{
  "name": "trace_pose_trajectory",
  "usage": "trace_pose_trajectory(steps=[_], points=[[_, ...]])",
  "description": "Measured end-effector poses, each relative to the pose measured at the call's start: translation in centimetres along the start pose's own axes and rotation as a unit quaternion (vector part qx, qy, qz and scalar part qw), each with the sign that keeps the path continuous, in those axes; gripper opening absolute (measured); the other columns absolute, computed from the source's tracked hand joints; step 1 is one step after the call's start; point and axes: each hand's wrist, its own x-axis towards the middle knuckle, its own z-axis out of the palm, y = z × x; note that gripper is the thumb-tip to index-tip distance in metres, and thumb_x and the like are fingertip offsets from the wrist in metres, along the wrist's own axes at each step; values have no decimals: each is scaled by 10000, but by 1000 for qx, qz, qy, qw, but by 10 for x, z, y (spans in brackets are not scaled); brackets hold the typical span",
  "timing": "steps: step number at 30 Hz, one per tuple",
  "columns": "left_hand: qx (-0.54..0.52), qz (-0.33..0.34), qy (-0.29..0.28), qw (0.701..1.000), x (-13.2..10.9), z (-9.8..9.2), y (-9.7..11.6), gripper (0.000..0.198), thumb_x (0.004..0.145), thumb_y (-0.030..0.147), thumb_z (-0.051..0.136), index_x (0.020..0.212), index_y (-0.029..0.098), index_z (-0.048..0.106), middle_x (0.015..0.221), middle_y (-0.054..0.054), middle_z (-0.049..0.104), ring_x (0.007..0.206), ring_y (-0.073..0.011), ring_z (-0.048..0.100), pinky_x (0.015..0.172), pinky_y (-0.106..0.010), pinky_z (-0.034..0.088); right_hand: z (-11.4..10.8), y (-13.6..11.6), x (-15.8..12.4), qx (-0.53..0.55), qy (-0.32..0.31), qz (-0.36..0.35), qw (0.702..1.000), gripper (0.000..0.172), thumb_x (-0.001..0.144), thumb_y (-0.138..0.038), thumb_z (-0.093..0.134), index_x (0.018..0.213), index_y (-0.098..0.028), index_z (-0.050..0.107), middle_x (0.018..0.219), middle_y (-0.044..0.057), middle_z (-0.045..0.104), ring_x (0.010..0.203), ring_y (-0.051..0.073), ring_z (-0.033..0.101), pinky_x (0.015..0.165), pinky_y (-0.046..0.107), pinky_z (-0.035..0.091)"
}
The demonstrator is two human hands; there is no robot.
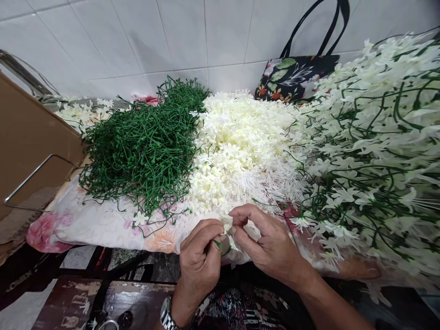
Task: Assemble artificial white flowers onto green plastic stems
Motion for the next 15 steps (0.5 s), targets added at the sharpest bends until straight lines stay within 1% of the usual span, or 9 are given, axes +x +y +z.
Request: trace_pose_trajectory(steps=[4,7,10,13,15], points=[[-4,-18,17,1000,-2,1,1,210,761,18,497,801,187,616,748,-34,666,676,-137,636,586,-214,509,3,-3,-3,28,10,14,999,150,795,-92,472,890,-184,542,703,-13,575,608,90,553,569,198,489],[13,-4,16,1000,-3,0,0,231,756,6,482,815,186,613,775,-39,664,708,-140,640,623,-224,518,6,-5,-4,29,13,24,999,142,794,-93,469,872,-184,545,684,-18,566,596,89,547,555,194,482],[40,27,6,999,-6,-1,-2,272,744,-23,460,838,185,608,806,-42,664,739,-132,643,668,-221,519,7,-5,-4,22,17,36,999,143,786,-85,473,870,-179,541,679,-22,559,588,84,545,555,186,479],[54,50,-16,997,-8,-1,-4,298,739,-35,451,866,183,609,838,-53,672,748,-131,649,661,-212,522,7,-6,-4,21,17,44,999,141,781,-80,475,857,-178,542,684,-20,561,588,81,546,555,183,476],[53,54,-32,997,-8,-1,-4,304,746,-30,448,883,184,614,857,-61,681,758,-137,657,659,-218,526,6,-6,-4,23,12,44,999,144,781,-78,471,850,-181,544,682,-19,563,587,82,546,551,184,475]])
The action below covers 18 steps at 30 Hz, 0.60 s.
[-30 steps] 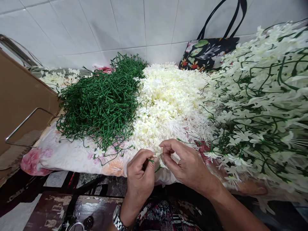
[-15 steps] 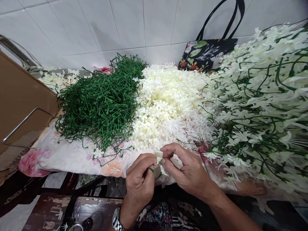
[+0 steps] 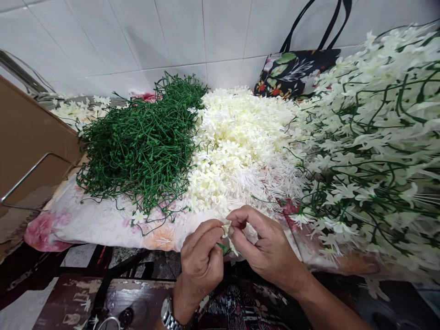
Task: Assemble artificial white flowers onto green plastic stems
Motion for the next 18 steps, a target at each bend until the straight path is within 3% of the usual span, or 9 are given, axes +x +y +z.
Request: trace_pose_trajectory(steps=[4,8,14,18], points=[[-42,-29,-14,999,1,-2,2,261,775,1,466,868,190,620,835,-55,689,736,-139,657,638,-219,524,-2,-2,0,13,-9,-2,1000,138,788,-87,471,848,-189,542,677,-23,562,591,84,544,553,183,475],[-108,-115,9,987,-1,-5,3,192,810,74,511,887,198,638,810,-33,702,711,-138,658,627,-215,524,-3,-1,-1,27,-22,-1,999,123,798,-90,466,818,-193,529,686,-19,562,596,88,535,550,188,469],[-179,-241,18,954,-1,-4,2,82,770,140,603,759,177,676,669,-6,688,584,-124,619,519,-187,479,-2,-1,-3,39,-40,-4,998,119,810,-84,486,838,-194,522,699,-18,564,617,88,540,571,191,473],[-283,-293,45,912,2,-2,1,36,726,169,662,692,170,674,639,-2,656,568,-110,581,498,-172,450,-3,-2,-2,39,-57,-13,998,95,832,-103,499,867,-186,530,713,-11,571,638,94,551,589,200,476]])
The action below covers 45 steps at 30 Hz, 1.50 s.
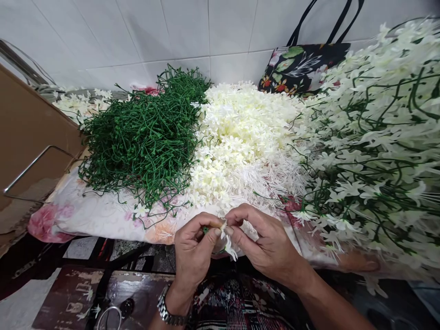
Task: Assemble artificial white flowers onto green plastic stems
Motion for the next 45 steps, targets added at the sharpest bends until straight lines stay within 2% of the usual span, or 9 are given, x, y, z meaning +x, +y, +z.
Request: trace_pose_trajectory(steps=[4,8,12,16,20,28,31,38,45], points=[[-117,-54,35,991,1,0,1,74,669,211,728,649,165,673,609,10,622,489,-78,515,434,-153,400,-2,-2,3,-12,-20,-37,999,75,833,-118,519,881,-171,542,741,17,594,677,116,566,613,231,480],[-152,-68,46,985,1,0,2,90,643,218,755,641,169,680,596,21,608,484,-73,499,442,-155,393,-1,-2,5,-46,-29,-78,996,103,808,-92,534,882,-162,551,755,40,620,709,145,570,638,268,483],[-133,-48,18,990,-1,-4,-1,51,682,202,731,667,178,688,625,18,616,536,-82,513,494,-165,402,1,-2,4,-48,-34,-90,994,106,824,-89,519,889,-159,566,727,36,617,683,139,556,614,262,470],[-103,-30,-28,994,-3,-9,0,43,722,206,702,694,176,689,654,10,617,587,-93,526,537,-174,408,-2,-1,3,12,-68,-36,997,56,841,-146,534,862,-153,585,704,22,604,643,112,544,579,229,449],[-91,-15,-45,995,-3,-9,1,54,737,209,689,699,172,681,655,10,605,589,-94,520,534,-174,402,-3,0,3,-4,-77,-20,997,65,825,-129,536,847,-156,591,700,20,601,639,113,545,572,226,441],[-32,37,-14,999,-6,0,0,39,753,157,658,719,176,662,664,15,618,607,-98,542,557,-171,411,3,0,1,-82,-23,-72,994,124,841,-97,480,803,-157,582,636,20,576,610,129,529,554,246,433],[-11,15,-19,1000,-6,1,2,57,769,174,643,714,171,656,636,23,594,559,-87,506,524,-170,391,5,2,-1,-89,5,-78,993,128,838,-94,482,775,-152,576,625,19,561,595,124,523,544,241,430],[-11,35,-87,995,-4,-5,2,204,883,262,501,925,224,696,800,-13,630,745,-130,560,654,-205,424,-2,9,-5,-30,21,14,999,102,817,-102,526,747,-167,563,612,-30,547,533,71,503,505,179,403],[115,40,-100,988,-8,-2,9,209,897,203,467,936,219,672,708,22,617,599,-82,542,557,-170,412,-19,10,2,29,12,31,999,121,809,-97,538,751,-198,569,650,-42,558,589,66,512,546,168,406]])
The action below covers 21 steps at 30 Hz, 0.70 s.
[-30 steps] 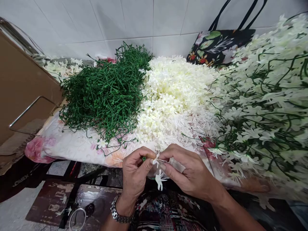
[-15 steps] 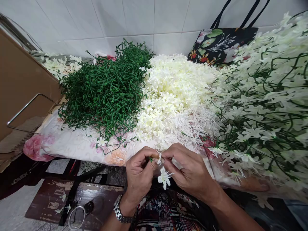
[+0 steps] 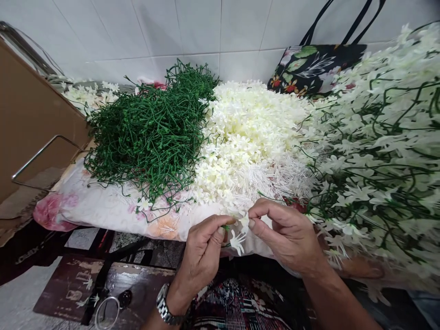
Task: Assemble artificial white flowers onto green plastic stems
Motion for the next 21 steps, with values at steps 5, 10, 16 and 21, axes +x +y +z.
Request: trace_pose_trajectory(steps=[5,10,16,21], points=[[-19,-41,7,999,-2,3,-2,140,898,230,471,889,205,608,621,43,583,552,-79,532,527,-158,423,-8,0,4,33,-28,-9,999,125,813,-94,541,759,-203,570,664,-46,543,597,58,503,556,170,401],[-57,-43,11,997,0,3,-4,124,877,234,509,805,192,601,647,35,594,556,-73,523,517,-148,411,-8,-7,5,12,-63,-33,997,121,819,-83,538,759,-180,579,660,-32,542,604,58,501,559,179,395],[-55,-36,12,998,1,4,0,126,847,219,530,761,169,608,633,17,566,557,-94,503,529,-183,412,-4,-12,3,-41,-64,-62,995,110,820,-84,529,771,-159,593,643,-7,563,600,82,513,551,204,411],[1,2,15,1000,3,6,7,128,827,160,510,746,163,609,624,5,583,549,-108,520,545,-214,427,-3,-14,1,-129,-66,-99,985,124,834,-92,507,774,-159,593,648,13,577,620,114,522,569,239,424]])
